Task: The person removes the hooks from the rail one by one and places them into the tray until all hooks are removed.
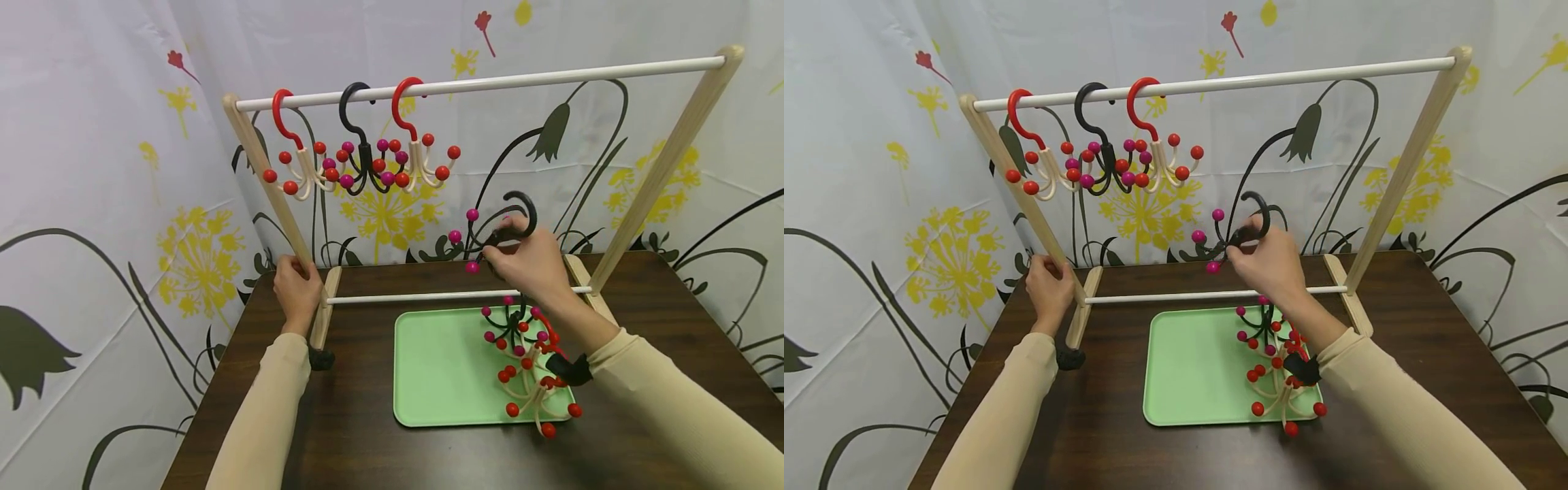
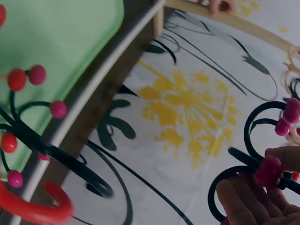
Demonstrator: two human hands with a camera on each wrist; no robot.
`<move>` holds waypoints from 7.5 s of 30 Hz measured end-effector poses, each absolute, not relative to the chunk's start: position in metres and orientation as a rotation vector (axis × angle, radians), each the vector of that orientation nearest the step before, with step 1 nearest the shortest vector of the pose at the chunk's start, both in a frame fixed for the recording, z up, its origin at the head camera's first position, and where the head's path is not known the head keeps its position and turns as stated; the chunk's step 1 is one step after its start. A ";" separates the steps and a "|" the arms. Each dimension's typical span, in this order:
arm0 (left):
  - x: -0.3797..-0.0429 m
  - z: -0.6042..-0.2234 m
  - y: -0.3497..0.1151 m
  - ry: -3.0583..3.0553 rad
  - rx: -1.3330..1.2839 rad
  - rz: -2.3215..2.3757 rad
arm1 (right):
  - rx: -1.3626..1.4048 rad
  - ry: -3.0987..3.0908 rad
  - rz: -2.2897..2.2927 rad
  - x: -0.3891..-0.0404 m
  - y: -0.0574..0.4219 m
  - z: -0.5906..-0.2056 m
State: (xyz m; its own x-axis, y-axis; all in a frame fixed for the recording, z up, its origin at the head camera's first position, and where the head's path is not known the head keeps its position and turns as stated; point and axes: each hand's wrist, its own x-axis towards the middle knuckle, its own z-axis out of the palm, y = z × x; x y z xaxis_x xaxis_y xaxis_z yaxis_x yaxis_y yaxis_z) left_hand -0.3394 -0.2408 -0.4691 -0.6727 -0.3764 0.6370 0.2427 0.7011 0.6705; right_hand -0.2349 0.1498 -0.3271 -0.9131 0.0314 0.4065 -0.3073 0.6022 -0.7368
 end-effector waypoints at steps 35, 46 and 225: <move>-0.339 -0.468 -0.237 -2.126 0.138 -0.981 | 0.261 -2.968 0.950 -0.231 0.133 -0.460; -0.337 -0.466 -0.239 -2.128 0.141 -0.981 | 0.286 -3.005 0.870 -0.233 0.133 -0.468; -0.338 -0.463 -0.238 -2.102 0.136 -0.988 | 0.018 -2.728 1.040 -0.152 0.118 -0.480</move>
